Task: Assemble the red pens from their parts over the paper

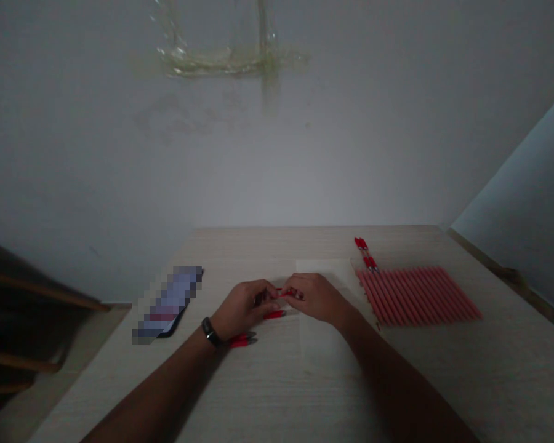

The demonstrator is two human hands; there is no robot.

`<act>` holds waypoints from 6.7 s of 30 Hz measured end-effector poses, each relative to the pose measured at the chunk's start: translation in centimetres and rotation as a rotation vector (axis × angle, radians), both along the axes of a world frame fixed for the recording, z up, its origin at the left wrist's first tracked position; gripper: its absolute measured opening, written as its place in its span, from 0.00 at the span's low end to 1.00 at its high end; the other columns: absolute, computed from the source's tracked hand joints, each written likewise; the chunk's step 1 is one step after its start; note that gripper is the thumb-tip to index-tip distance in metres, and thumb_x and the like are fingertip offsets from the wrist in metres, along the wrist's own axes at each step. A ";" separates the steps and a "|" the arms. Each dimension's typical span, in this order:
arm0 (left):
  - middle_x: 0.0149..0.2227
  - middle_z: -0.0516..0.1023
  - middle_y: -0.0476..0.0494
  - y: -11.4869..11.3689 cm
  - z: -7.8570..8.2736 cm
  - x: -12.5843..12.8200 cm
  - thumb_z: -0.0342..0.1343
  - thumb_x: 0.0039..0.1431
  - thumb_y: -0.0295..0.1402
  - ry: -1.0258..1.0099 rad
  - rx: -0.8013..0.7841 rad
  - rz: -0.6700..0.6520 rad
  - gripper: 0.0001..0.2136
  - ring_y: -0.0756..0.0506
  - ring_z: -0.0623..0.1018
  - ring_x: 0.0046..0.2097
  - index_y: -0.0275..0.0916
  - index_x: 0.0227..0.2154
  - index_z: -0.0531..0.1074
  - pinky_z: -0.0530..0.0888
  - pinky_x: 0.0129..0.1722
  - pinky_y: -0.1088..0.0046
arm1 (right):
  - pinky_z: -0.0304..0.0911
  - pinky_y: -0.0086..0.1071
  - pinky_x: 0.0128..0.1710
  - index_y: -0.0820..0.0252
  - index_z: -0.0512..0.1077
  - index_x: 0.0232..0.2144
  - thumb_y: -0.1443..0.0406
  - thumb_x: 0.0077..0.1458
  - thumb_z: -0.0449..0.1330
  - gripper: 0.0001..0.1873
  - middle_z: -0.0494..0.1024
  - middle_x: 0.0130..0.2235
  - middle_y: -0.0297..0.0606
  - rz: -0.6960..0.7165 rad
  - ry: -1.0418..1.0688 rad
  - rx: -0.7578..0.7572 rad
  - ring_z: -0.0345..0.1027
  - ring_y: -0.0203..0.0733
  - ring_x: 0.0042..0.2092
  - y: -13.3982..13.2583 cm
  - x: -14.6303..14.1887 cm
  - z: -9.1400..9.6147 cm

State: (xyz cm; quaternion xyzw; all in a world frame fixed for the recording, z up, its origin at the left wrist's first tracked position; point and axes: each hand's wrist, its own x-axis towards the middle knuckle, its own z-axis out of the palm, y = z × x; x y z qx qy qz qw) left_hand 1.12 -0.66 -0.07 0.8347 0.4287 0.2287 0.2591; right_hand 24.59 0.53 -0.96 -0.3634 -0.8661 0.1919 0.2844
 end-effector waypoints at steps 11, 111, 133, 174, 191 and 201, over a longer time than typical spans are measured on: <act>0.44 0.78 0.44 0.2 -0.9 -0.1 0.59 0.59 0.28 0.109 0.063 -0.297 0.03 0.44 0.76 0.47 0.41 0.36 0.75 0.71 0.49 0.69 | 0.62 0.27 0.33 0.57 0.78 0.36 0.68 0.56 0.63 0.05 0.80 0.32 0.33 -0.096 0.024 -0.063 0.72 0.36 0.32 0.8 1.4 -0.2; 0.37 0.75 0.46 0.6 0.5 -0.9 0.55 0.62 0.27 0.100 0.065 0.043 0.06 0.48 0.74 0.36 0.40 0.37 0.77 0.68 0.37 0.74 | 0.63 0.36 0.43 0.57 0.75 0.39 0.65 0.63 0.62 0.03 0.77 0.38 0.38 -0.048 -0.027 0.167 0.70 0.43 0.42 0.8 0.0 -0.8; 0.42 0.77 0.45 0.3 -0.3 -0.6 0.69 0.51 0.36 0.078 -0.072 0.013 0.26 0.44 0.76 0.40 0.41 0.52 0.69 0.69 0.38 0.70 | 0.63 0.35 0.44 0.58 0.76 0.36 0.65 0.63 0.63 0.03 0.79 0.36 0.37 0.007 -0.100 0.187 0.71 0.42 0.41 1.5 1.3 -0.6; 0.39 0.76 0.45 0.6 1.2 -1.6 0.54 0.67 0.34 0.119 0.133 0.073 0.08 0.47 0.75 0.37 0.43 0.42 0.78 0.69 0.38 0.73 | 0.65 0.34 0.39 0.57 0.76 0.37 0.64 0.65 0.60 0.06 0.77 0.36 0.39 -0.050 0.046 0.250 0.71 0.42 0.39 1.4 1.8 0.1; 0.40 0.77 0.44 0.9 1.1 -1.7 0.56 0.66 0.32 0.109 0.150 0.072 0.08 0.46 0.75 0.39 0.43 0.43 0.79 0.69 0.39 0.73 | 0.62 0.32 0.38 0.58 0.73 0.35 0.60 0.69 0.53 0.13 0.74 0.34 0.36 -0.089 -0.025 0.142 0.68 0.39 0.36 1.0 1.1 -0.2; 0.40 0.77 0.44 0.8 1.0 -1.6 0.56 0.66 0.33 0.098 0.146 0.060 0.08 0.47 0.75 0.39 0.44 0.42 0.79 0.70 0.39 0.73 | 0.62 0.32 0.39 0.58 0.72 0.33 0.60 0.69 0.53 0.14 0.74 0.35 0.37 -0.060 -0.011 0.102 0.69 0.40 0.38 0.7 0.7 0.0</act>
